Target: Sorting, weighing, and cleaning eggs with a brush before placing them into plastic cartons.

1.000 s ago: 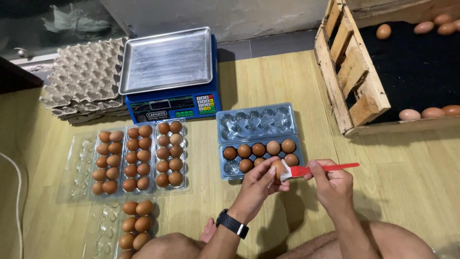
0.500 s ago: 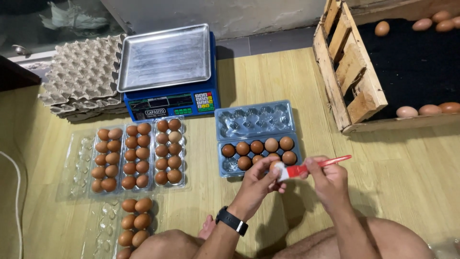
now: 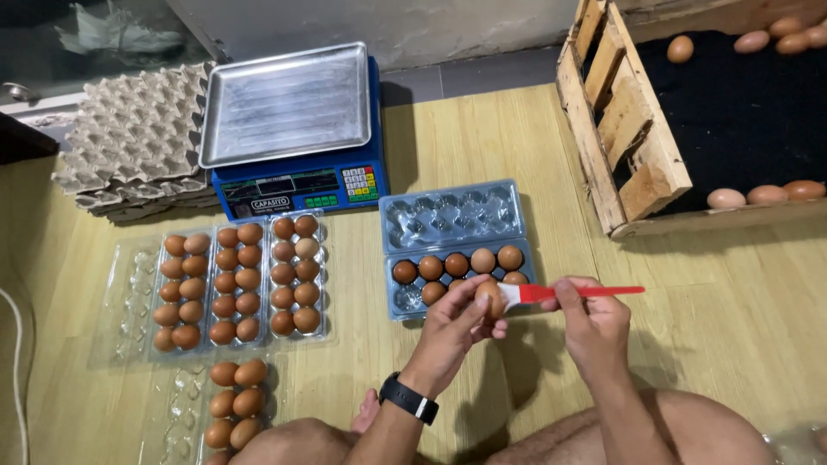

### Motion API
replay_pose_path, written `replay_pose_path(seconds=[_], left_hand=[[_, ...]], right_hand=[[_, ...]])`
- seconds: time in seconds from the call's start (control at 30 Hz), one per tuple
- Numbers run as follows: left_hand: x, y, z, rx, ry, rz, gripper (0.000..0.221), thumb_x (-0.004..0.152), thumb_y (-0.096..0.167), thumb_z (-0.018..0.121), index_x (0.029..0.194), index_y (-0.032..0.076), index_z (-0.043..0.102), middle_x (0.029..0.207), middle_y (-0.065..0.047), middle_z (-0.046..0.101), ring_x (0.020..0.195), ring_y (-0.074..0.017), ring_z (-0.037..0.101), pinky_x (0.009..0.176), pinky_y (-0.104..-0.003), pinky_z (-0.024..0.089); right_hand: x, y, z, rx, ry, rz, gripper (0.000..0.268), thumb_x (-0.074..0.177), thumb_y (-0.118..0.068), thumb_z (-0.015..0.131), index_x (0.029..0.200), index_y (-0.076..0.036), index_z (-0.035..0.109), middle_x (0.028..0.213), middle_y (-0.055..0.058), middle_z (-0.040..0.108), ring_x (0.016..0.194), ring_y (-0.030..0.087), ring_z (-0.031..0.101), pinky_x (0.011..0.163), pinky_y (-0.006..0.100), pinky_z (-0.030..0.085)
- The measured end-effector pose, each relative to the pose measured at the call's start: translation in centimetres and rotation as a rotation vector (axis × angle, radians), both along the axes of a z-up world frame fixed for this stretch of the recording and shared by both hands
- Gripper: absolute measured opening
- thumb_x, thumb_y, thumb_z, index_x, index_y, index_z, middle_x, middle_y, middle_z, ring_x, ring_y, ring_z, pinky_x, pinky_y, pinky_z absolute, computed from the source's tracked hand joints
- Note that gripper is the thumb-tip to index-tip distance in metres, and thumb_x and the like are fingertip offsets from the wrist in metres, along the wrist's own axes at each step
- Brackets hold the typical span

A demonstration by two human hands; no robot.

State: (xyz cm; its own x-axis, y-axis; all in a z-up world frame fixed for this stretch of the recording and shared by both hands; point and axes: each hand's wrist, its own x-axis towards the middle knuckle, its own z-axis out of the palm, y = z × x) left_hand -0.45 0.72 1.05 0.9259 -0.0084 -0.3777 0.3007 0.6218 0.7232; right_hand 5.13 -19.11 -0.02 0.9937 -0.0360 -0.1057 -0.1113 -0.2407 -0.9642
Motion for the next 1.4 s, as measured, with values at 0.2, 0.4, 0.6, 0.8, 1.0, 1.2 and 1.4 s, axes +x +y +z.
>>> replay_pose_path(seconds=[0.2, 0.4, 0.6, 0.8, 1.0, 1.2, 1.4], left_hand=[[0.6, -0.1, -0.4, -0.019, 0.027, 0.011, 0.057, 0.102, 0.02, 0.066, 0.154, 0.002, 0.056, 0.118, -0.02, 0.073, 0.098, -0.0273, 0.073, 0.077, -0.038, 0.07], [0.5, -0.2, 0.0, 0.064, -0.01, -0.021, 0.066, 0.09, 0.026, 0.077, 0.149, 0.0, 0.06, 0.141, -0.016, 0.065, 0.103, -0.0257, 0.072, 0.079, -0.034, 0.067], [-0.2, -0.8, -1.5, -0.041, -0.059, 0.097, 0.052, 0.106, 0.009, 0.068, 0.155, -0.001, 0.054, 0.114, -0.016, 0.067, 0.083, -0.0353, 0.079, 0.074, -0.044, 0.072], [-0.1, -1.1, -2.5, -0.053, -0.027, 0.084, 0.047, 0.105, 0.011, 0.069, 0.15, 0.0, 0.06, 0.118, -0.015, 0.069, 0.086, -0.0342, 0.08, 0.076, -0.044, 0.072], [1.1, 1.4, -1.4, 0.094, 0.057, 0.221, 0.047, 0.098, 0.02, 0.081, 0.139, 0.003, 0.066, 0.117, -0.009, 0.063, 0.079, -0.0217, 0.074, 0.071, -0.038, 0.072], [1.3, 7.6, 0.3, 0.54, -0.014, 0.486, 0.05, 0.094, 0.029, 0.084, 0.135, 0.004, 0.069, 0.117, -0.012, 0.07, 0.09, -0.0176, 0.069, 0.08, -0.032, 0.066], [0.6, 8.3, -6.8, 1.18, 0.182, 0.303, 0.048, 0.081, 0.036, 0.094, 0.121, 0.015, 0.078, 0.106, -0.009, 0.083, 0.088, -0.023, 0.078, 0.077, -0.038, 0.063]], right_hand=[[0.4, -0.5, -0.1, 0.044, -0.022, 0.13, 0.032, 0.102, -0.027, 0.067, 0.091, -0.001, 0.08, 0.071, 0.01, 0.076, 0.072, 0.019, 0.073, 0.083, 0.033, 0.058], [0.3, -0.3, 0.2, 0.033, 0.0, 0.114, 0.033, 0.105, -0.026, 0.067, 0.085, -0.002, 0.078, 0.075, 0.008, 0.076, 0.076, 0.018, 0.072, 0.086, 0.033, 0.055], [-0.5, -0.1, 0.0, 0.057, -0.202, 0.037, 0.026, 0.115, -0.013, 0.062, 0.096, -0.001, 0.075, 0.075, 0.014, 0.072, 0.078, 0.019, 0.065, 0.089, 0.035, 0.054], [-0.2, 0.0, -0.8, 0.063, -0.175, 0.058, 0.03, 0.112, -0.016, 0.066, 0.088, -0.003, 0.077, 0.068, 0.014, 0.072, 0.071, 0.021, 0.066, 0.084, 0.036, 0.054], [-0.1, 0.0, -0.4, 0.054, -0.105, 0.13, 0.024, 0.104, -0.017, 0.073, 0.083, -0.006, 0.08, 0.061, 0.011, 0.071, 0.066, 0.014, 0.062, 0.079, 0.03, 0.053], [0.3, -0.7, 0.2, 0.09, -0.133, 0.019, 0.02, 0.113, -0.013, 0.067, 0.098, -0.004, 0.076, 0.071, 0.013, 0.07, 0.074, 0.017, 0.065, 0.087, 0.035, 0.055], [0.8, -1.4, -0.4, 0.076, -0.087, -0.061, 0.022, 0.114, -0.016, 0.068, 0.097, -0.007, 0.077, 0.074, 0.012, 0.072, 0.076, 0.018, 0.068, 0.085, 0.034, 0.055]])
